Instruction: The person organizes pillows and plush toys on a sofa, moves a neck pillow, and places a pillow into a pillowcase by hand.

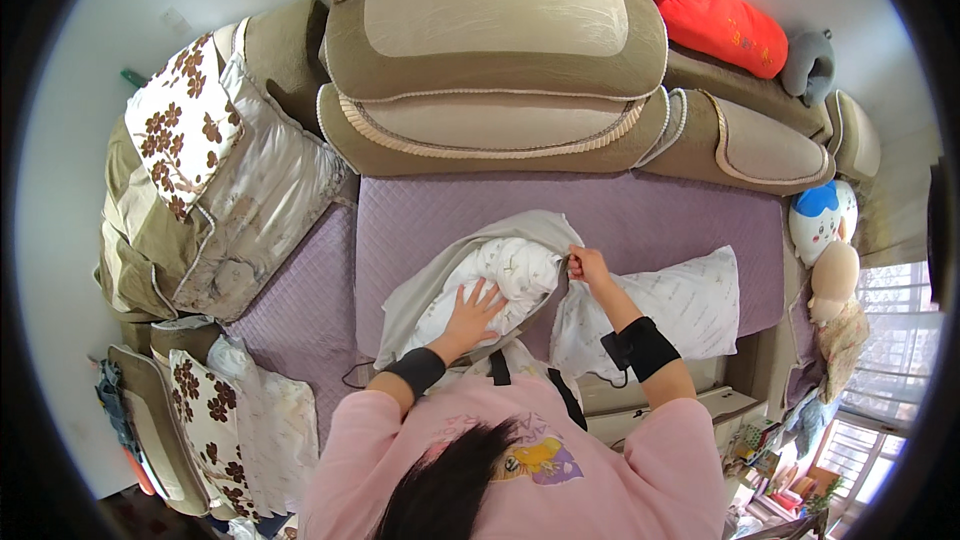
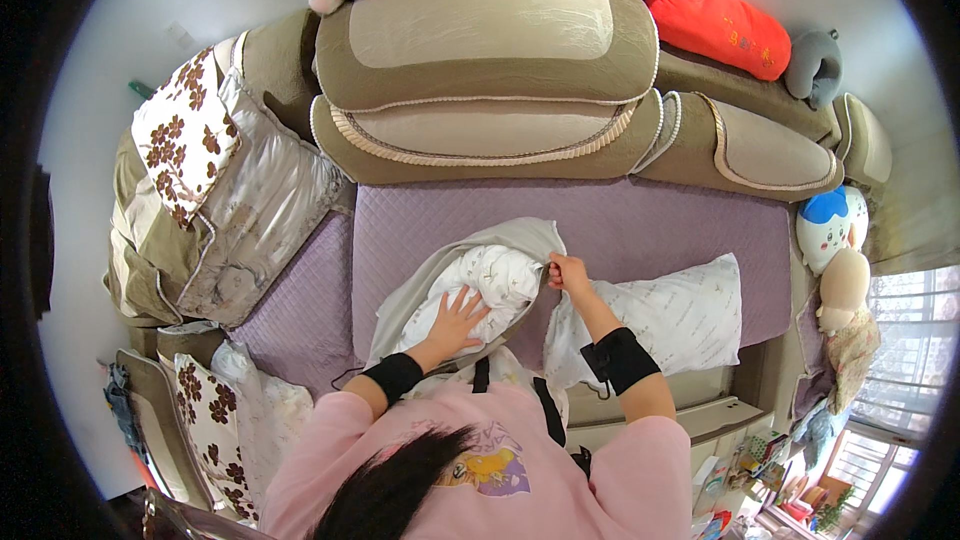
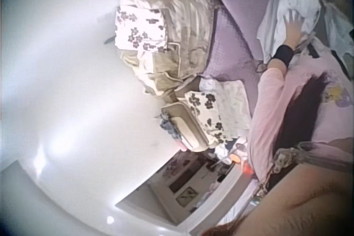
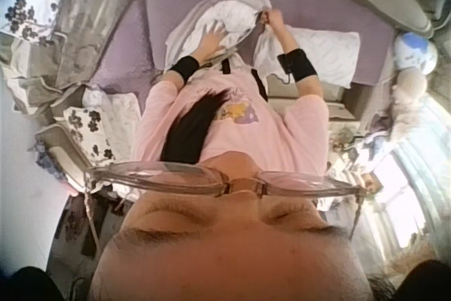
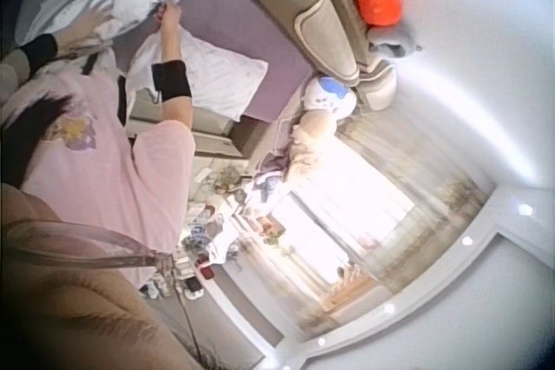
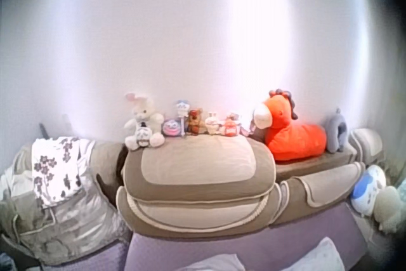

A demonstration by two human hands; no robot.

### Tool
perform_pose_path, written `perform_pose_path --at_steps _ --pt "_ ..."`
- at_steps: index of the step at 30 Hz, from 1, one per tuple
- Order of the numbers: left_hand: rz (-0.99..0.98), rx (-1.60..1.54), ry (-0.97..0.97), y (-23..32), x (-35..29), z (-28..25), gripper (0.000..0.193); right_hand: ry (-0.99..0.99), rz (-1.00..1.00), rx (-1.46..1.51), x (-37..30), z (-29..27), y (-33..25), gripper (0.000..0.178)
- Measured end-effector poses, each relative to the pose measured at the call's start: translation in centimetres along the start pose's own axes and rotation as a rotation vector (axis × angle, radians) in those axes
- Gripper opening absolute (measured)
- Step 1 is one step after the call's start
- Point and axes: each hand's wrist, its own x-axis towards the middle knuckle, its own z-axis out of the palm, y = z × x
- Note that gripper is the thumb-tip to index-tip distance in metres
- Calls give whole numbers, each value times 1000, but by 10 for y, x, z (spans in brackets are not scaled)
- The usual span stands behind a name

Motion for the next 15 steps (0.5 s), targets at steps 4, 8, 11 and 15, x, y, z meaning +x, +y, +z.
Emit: perform_pose_path --at_steps 4,8,11,15 --pt "-139 175 -209 -8 24 28 66 -28 14 -81 -19 9 3 23" --pt "-112 56 -163 -1 25 16 59 33 34 22 -8 -15 8 23" --pt "-58 -241 95 2 14 15 58 22 65 132 -3 -9 2 24" --pt "87 -152 333 31 26 -30 60 -26 62 138 -1 1 -4 24"
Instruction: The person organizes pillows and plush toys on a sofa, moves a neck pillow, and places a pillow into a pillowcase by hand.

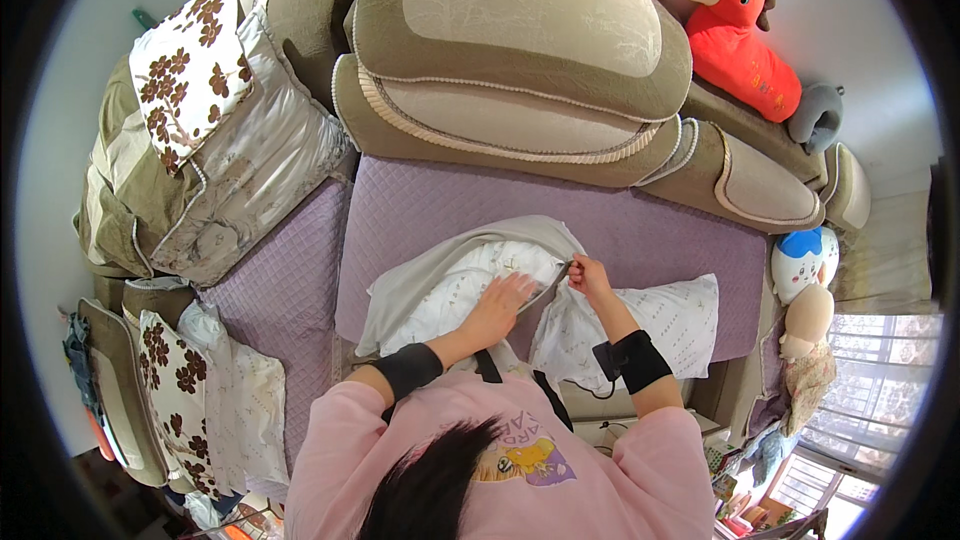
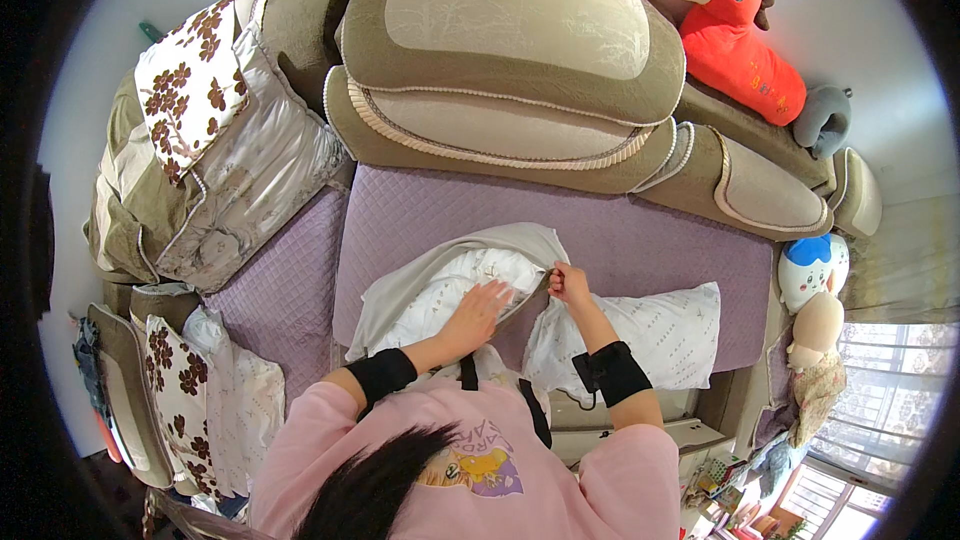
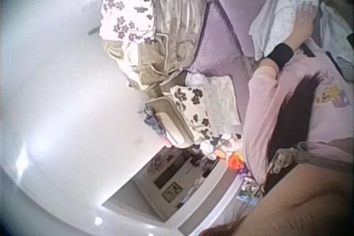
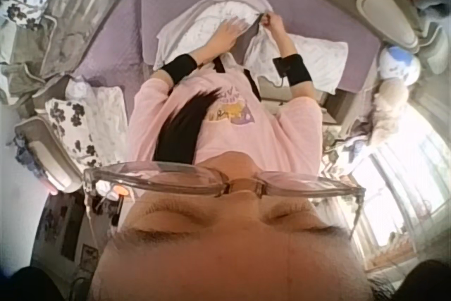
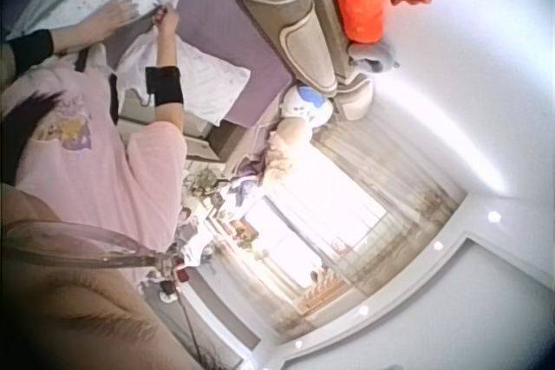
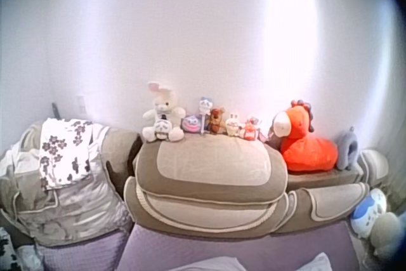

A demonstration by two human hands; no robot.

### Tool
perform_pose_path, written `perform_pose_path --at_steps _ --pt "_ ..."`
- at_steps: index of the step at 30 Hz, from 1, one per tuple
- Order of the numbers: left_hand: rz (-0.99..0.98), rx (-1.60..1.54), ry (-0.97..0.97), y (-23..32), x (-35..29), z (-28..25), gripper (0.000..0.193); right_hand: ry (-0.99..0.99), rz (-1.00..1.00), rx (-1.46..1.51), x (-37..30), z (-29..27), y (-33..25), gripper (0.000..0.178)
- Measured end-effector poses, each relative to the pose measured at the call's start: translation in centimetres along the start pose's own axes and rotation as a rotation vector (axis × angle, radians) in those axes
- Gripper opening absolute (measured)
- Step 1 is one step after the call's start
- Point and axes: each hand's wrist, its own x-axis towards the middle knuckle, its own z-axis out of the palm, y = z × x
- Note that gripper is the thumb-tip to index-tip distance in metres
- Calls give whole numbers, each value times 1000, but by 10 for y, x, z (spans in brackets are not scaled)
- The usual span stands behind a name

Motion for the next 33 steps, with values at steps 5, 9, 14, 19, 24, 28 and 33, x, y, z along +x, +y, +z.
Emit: perform_pose_path --at_steps 5,9,14,19,24,28,33 --pt "133 42 -51 -8 23 26 61 36 -12 -230 -25 26 -4 24" --pt "-7 -96 -88 -16 38 52 54 52 -51 -252 -33 24 0 25" --pt "-50 -170 -72 -22 34 55 46 1 -75 -199 -39 23 -10 27" --pt "-152 -207 -418 -27 37 49 48 -24 -137 -247 -60 33 -6 29" --pt "241 16 -72 -13 -22 30 51 2 -71 41 -40 -5 -13 25" --pt "158 179 -221 -56 -122 16 50 1 9 306 -1 -30 -1 22" --pt "-370 339 -321 -107 -223 0 51 116 100 536 29 -61 27 18"
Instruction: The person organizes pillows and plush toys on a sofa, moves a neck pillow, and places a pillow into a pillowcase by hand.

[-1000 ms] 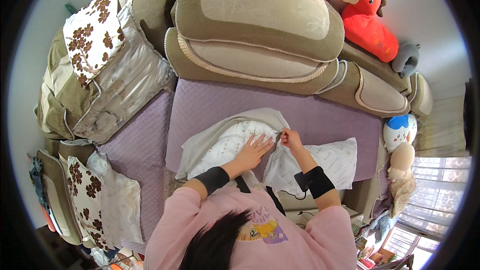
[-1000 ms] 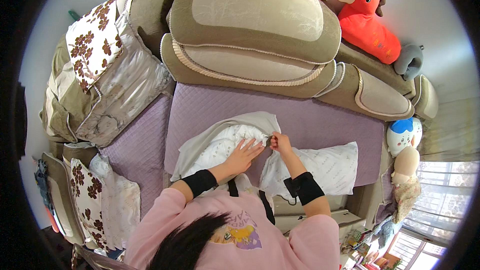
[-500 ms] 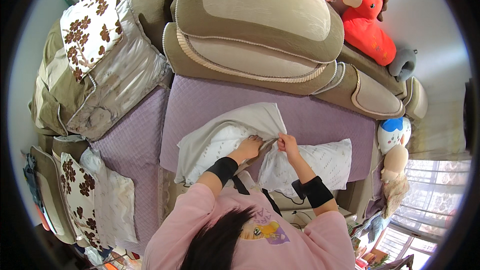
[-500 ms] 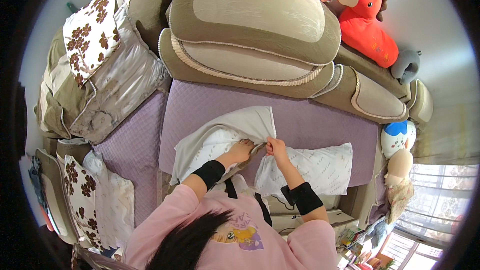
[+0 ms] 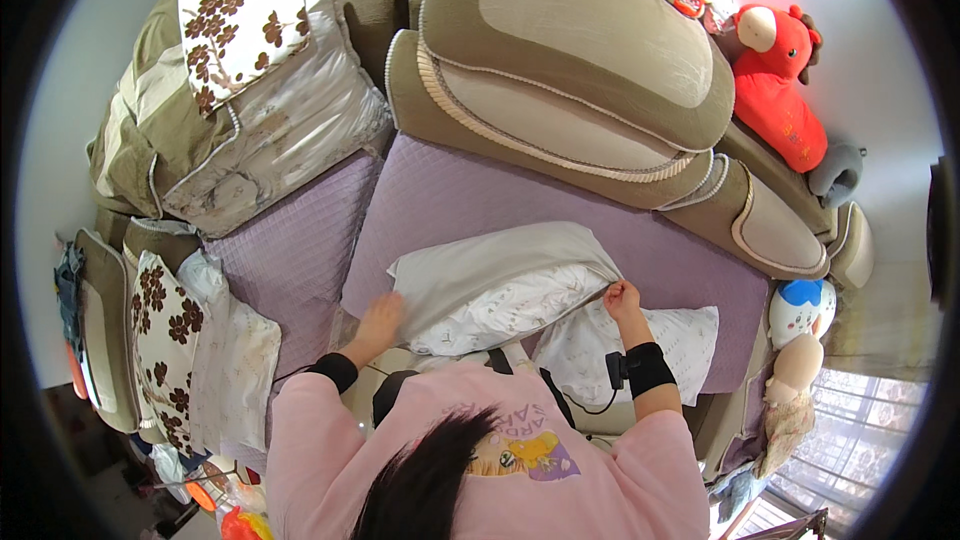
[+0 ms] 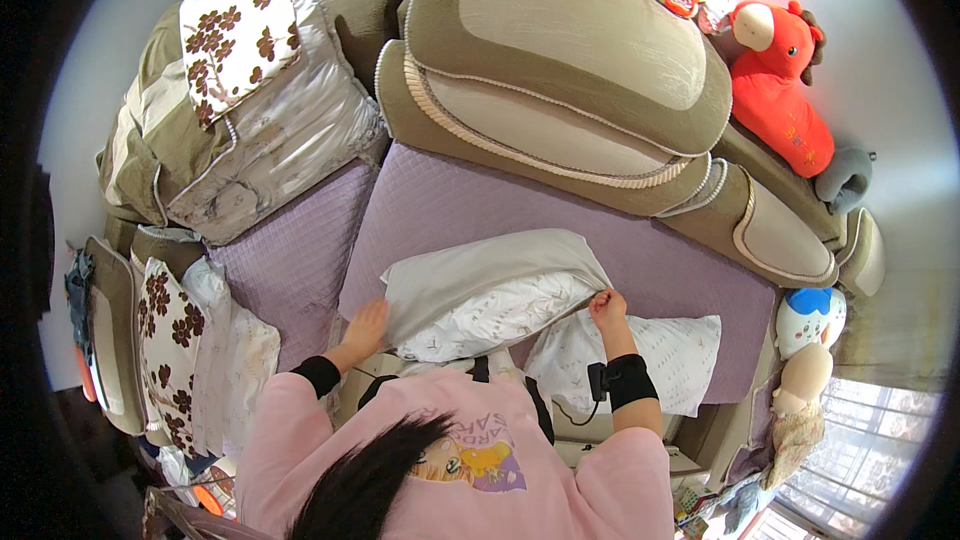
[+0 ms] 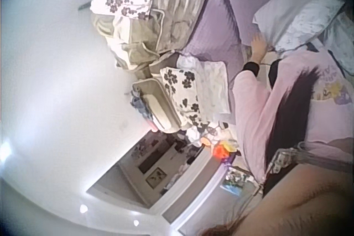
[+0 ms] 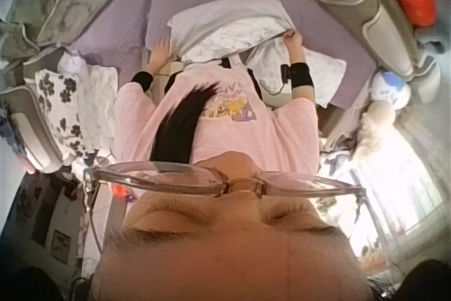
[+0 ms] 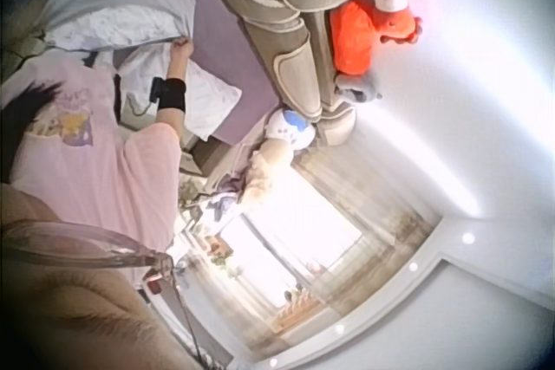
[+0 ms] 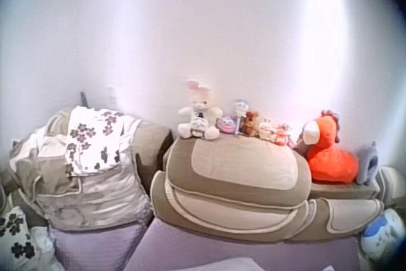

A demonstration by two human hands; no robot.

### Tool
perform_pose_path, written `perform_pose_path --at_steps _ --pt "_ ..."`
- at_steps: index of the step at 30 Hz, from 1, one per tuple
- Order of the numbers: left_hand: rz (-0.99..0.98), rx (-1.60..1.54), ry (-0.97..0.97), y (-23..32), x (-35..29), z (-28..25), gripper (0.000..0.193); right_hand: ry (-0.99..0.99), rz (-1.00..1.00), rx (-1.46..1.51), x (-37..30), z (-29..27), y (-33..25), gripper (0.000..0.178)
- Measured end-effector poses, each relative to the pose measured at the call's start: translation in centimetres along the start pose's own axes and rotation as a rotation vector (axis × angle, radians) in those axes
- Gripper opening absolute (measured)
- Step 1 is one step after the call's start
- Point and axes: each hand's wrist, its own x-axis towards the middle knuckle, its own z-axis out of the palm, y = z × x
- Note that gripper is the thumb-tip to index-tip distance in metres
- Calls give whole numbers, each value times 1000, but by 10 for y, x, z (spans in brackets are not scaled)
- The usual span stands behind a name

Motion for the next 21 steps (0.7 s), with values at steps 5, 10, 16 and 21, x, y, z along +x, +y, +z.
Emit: perform_pose_path --at_steps 5,10,16,21 --pt "-515 -912 -190 -4 -39 93 66 42 -27 -175 5 11 7 21" --pt "-513 -649 -275 17 -14 75 38 146 -46 -343 13 -5 1 21" --pt "-760 -883 212 -84 -6 9 14 -36 -236 -646 -21 50 -33 18" --pt "-762 -965 607 -134 18 -116 17 -251 -350 -612 -90 85 -79 23"
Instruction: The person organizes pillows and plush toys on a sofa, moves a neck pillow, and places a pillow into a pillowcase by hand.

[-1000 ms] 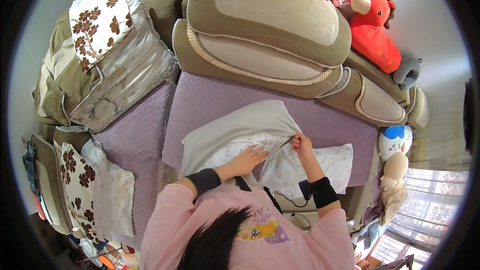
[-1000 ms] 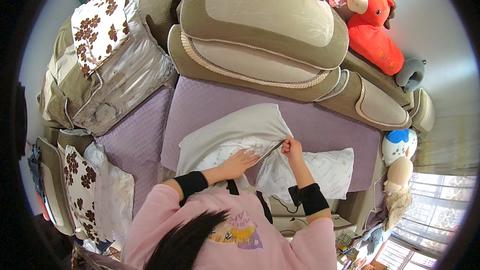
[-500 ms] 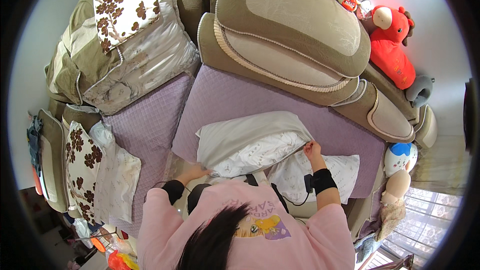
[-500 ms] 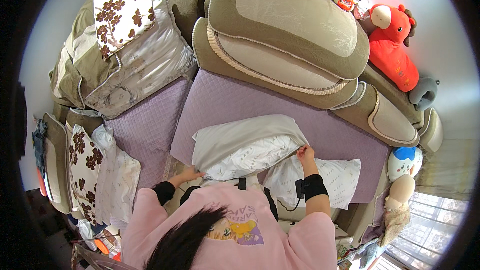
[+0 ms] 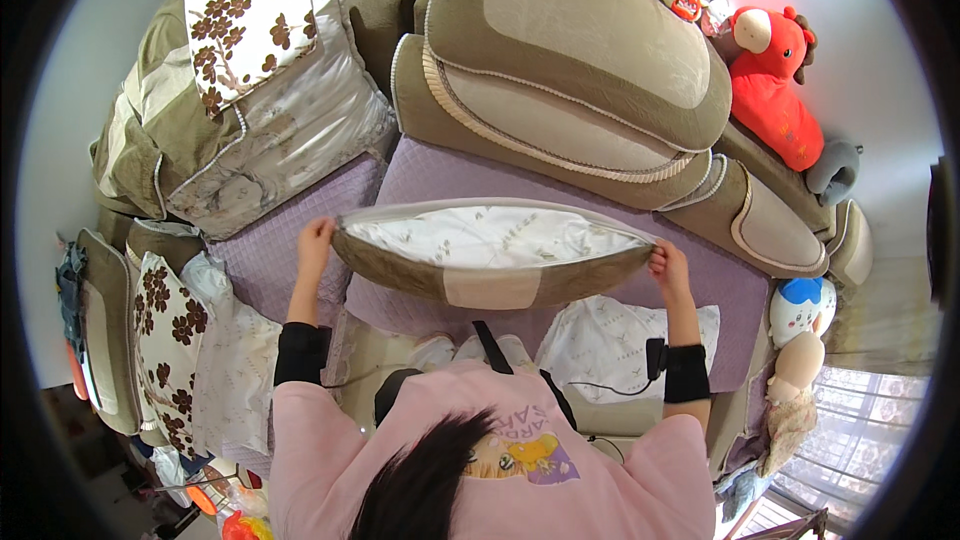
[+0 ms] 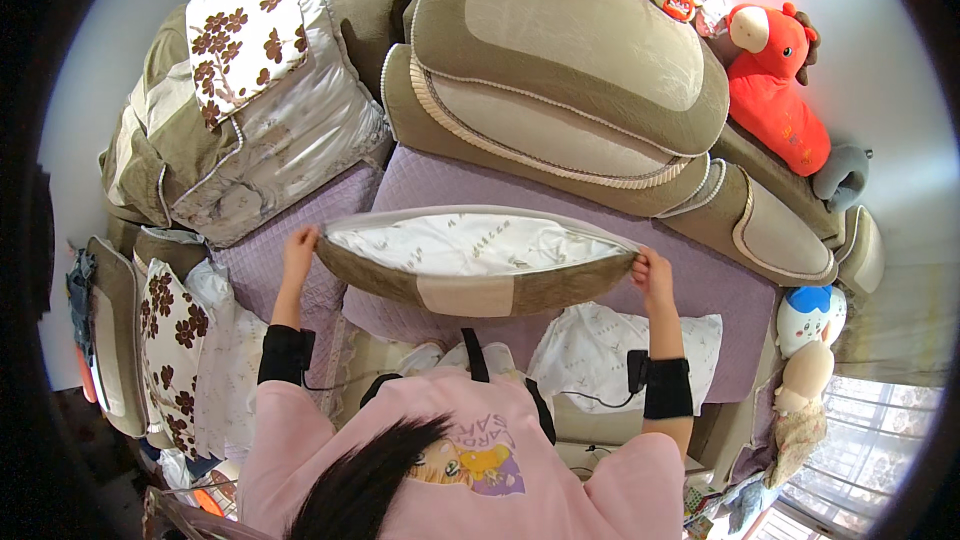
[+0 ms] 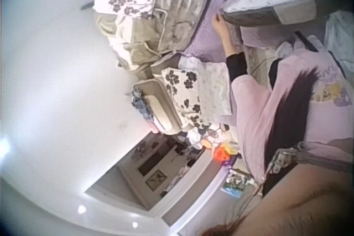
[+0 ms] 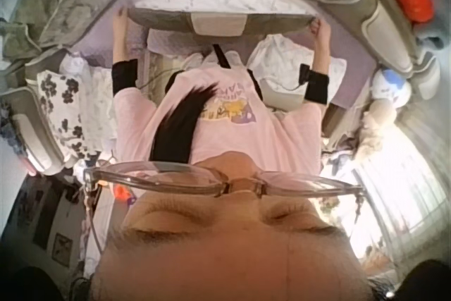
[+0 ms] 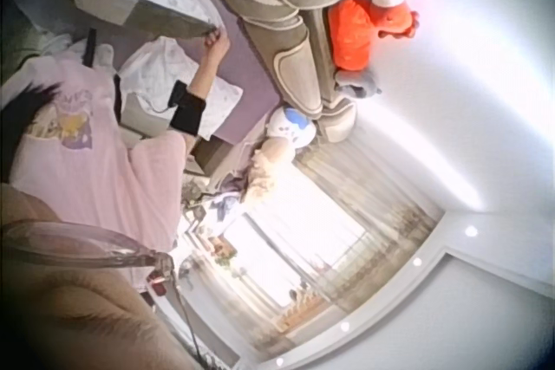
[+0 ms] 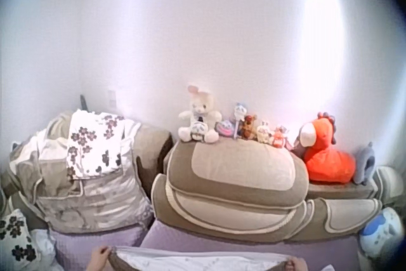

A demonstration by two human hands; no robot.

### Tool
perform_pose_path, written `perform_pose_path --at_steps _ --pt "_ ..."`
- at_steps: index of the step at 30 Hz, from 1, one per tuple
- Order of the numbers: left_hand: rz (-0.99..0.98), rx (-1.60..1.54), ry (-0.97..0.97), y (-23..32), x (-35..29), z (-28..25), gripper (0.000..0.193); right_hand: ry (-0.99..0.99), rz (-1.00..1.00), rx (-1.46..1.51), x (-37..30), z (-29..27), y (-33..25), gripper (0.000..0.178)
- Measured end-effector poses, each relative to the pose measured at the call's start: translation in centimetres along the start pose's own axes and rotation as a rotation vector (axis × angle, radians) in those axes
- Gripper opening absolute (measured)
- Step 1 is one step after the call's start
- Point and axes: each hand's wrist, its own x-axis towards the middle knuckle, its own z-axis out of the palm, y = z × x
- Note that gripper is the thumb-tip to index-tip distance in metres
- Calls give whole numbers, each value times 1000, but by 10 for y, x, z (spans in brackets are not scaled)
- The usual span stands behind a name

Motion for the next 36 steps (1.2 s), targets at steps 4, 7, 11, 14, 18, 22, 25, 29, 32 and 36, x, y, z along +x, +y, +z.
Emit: perform_pose_path --at_steps 4,7,11,14,18,22,25,29,32,36 --pt "246 179 60 15 19 -4 20 213 129 -172 -8 -6 43 26" --pt "282 302 61 17 30 3 20 157 174 -270 -6 -15 52 25" --pt "196 220 23 18 16 11 20 232 146 -37 -33 -31 81 25" --pt "147 314 -85 26 16 26 21 301 349 -83 -30 -50 109 23" --pt "107 177 -89 -5 17 32 22 222 363 31 -47 -51 121 23" --pt "141 332 -153 -50 14 57 22 313 482 -202 -32 -63 173 21" --pt "-1 422 -100 -60 -10 71 21 356 491 -265 -31 -51 199 21" --pt "465 637 178 19 -38 100 15 457 405 -284 -40 -73 230 23" --pt "986 468 -695 45 -84 139 36 419 393 -329 -31 -61 214 22" --pt "1133 408 -977 55 -123 170 64 434 448 -402 -27 -58 209 25"
